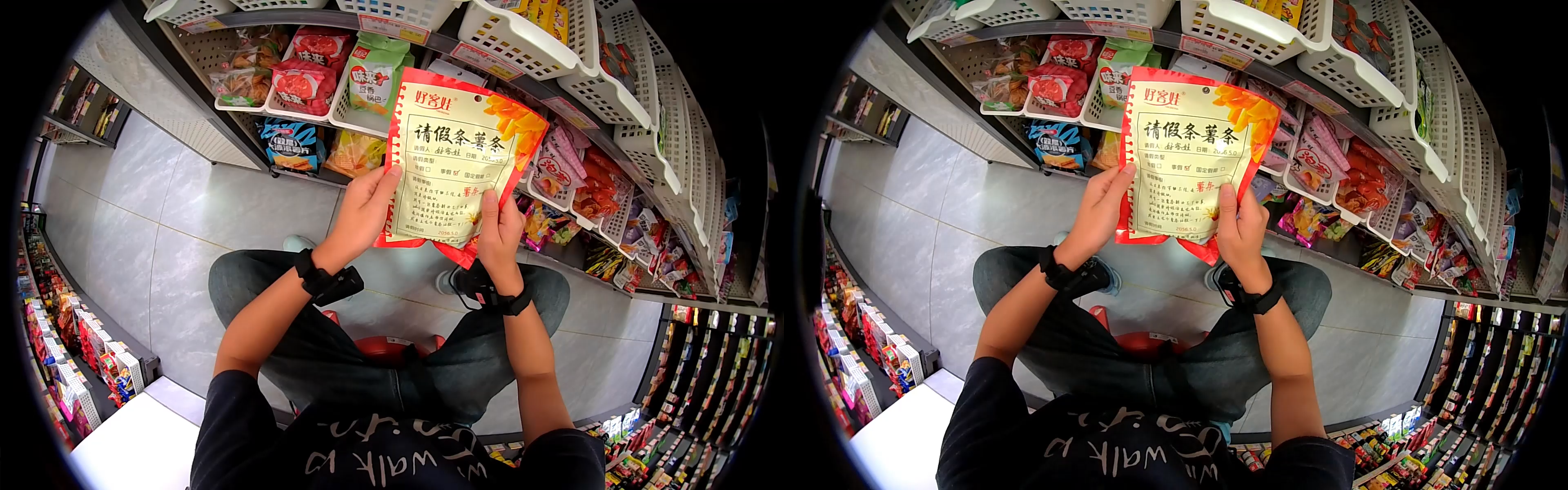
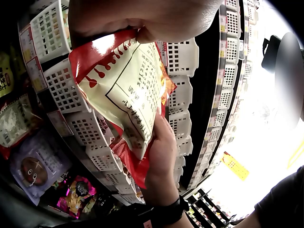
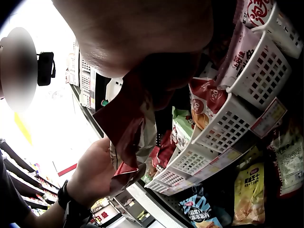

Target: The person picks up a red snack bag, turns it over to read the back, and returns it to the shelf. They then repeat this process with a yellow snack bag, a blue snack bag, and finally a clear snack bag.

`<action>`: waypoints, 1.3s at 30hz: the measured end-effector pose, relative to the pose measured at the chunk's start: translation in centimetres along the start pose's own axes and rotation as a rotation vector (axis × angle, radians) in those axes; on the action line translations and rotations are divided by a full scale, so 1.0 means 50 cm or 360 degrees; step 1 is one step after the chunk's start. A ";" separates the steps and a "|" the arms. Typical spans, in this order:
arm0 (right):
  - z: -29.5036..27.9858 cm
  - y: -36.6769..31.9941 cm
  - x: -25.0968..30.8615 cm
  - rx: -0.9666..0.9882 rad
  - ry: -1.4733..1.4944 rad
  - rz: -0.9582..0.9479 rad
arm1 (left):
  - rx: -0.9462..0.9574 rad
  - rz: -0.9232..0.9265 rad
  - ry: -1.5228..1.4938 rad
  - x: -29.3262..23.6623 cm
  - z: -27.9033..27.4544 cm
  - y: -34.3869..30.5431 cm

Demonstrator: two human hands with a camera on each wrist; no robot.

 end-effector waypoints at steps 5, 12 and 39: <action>0.000 -0.001 0.000 -0.0017 -0.0012 -0.0016 | -0.0008 0.0005 -0.0016 -0.003 0.000 -0.001; -0.004 0.000 -0.002 -0.0022 0.0002 -0.0007 | -0.0019 0.0018 0.0008 0.005 -0.001 0.003; 0.002 -0.003 -0.006 -0.0014 -0.0015 -0.0028 | -0.0070 0.0051 0.0003 0.005 -0.005 0.002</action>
Point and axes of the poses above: each hand's wrist, its own y-axis towards the middle knuckle, its own z-axis out of the palm, x = y × z, the point moved 6 cm from there along y, towards the middle knuckle, and after that the axes turned 5 degrees about y, right-handed, at the moved point
